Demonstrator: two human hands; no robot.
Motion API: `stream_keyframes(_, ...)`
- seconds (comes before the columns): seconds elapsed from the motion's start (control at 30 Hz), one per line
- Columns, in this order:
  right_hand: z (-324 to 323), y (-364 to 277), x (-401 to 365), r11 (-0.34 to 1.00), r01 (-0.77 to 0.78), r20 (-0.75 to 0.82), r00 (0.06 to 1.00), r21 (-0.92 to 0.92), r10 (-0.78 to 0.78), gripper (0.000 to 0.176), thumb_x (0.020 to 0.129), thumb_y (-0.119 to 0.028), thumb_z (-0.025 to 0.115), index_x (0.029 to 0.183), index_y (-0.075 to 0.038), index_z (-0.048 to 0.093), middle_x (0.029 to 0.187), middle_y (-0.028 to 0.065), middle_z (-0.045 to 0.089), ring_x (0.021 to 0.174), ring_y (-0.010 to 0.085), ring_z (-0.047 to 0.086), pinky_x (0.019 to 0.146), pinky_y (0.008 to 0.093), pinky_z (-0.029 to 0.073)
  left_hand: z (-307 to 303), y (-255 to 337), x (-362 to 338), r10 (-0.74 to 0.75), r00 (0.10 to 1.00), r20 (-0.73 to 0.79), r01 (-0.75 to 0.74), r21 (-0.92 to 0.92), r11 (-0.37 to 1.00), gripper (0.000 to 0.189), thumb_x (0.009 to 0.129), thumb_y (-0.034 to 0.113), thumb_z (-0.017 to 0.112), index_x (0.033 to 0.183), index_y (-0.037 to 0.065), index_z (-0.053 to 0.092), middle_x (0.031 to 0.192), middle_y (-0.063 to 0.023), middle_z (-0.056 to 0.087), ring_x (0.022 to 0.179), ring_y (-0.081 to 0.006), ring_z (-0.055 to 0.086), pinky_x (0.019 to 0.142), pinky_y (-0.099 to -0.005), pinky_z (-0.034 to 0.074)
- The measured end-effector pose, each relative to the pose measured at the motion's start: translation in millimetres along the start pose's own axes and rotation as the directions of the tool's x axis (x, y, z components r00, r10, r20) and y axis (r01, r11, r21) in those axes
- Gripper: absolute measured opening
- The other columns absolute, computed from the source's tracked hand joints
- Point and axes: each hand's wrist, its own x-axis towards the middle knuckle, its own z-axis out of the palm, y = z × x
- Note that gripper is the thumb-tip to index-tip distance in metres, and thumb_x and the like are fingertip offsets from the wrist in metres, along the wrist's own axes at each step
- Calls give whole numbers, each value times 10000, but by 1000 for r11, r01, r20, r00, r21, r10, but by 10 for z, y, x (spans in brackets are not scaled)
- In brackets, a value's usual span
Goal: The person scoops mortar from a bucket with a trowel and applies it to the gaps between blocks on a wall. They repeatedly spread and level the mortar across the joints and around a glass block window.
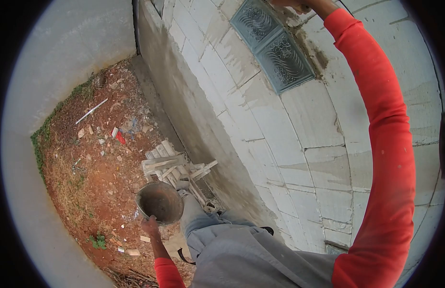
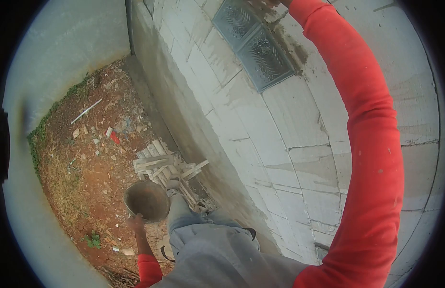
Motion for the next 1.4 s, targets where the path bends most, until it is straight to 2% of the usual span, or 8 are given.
stream_keyframes(0.23,29,210,243,422,510,387,855,-750,-346,138,683,-106,817,808,-105,762,783,112,757,781,337,760,638,450,595,8,164,-121,-39,997,-64,41,32,999,379,721,191,730,950,-110,742,809,-188,747,721,-302,688,741,-450,549)
stream_keyframes(0.33,255,592,223,246,677,75,407,-693,-910,142,658,-93,820,746,-101,708,706,79,727,722,313,741,636,434,585,26,152,-110,-44,999,-24,40,-143,989,410,721,198,730,977,-122,743,850,-199,766,753,-308,710,756,-455,555)
stream_keyframes(0.47,-101,316,-512,324,747,596,661,-581,-455,235,718,-74,766,944,-36,716,783,137,736,675,337,707,567,429,556,95,99,79,-80,995,-53,83,62,995,427,725,198,745,990,-137,744,876,-209,774,781,-308,723,759,-457,555)
stream_keyframes(0.57,-429,-80,-1322,997,53,167,984,53,-61,377,833,-59,671,1207,-25,692,871,162,752,667,338,705,517,426,547,205,-23,315,-47,998,-31,50,116,992,452,722,216,767,968,-162,731,866,-234,768,794,-324,728,771,-446,560)
stream_keyframes(0.73,-406,-63,-1652,999,26,376,926,36,-37,483,910,-34,553,1386,-43,628,917,183,753,652,298,706,475,405,550,418,119,495,-20,999,-27,24,150,988,590,720,228,786,1094,-211,662,977,-289,754,845,-341,723,816,-428,566)
stream_keyframes(1.1,-385,254,-2049,992,-125,486,869,30,95,340,932,-171,535,686,50,611,541,105,553,429,207,535,389,375,422,425,847,88,69,988,134,-67,-21,998,404,768,115,721,1053,-170,691,931,-159,745,795,-250,687,767,-395,556)
stream_keyframes(1.3,122,674,-2052,993,-116,324,940,14,106,315,1018,-236,672,1041,77,687,712,92,621,517,164,619,486,331,531,392,563,115,41,997,61,-34,-100,994,345,774,117,714,991,-152,715,864,-143,739,771,-250,683,737,-398,554)
stream_keyframes(1.4,622,1379,-2253,932,334,-160,921,-143,-355,283,1031,-191,632,1058,83,698,626,90,582,430,182,590,388,332,491,337,511,11,-4,999,34,6,-66,998,359,760,129,725,987,-150,723,863,-155,748,773,-261,692,739,-405,556)
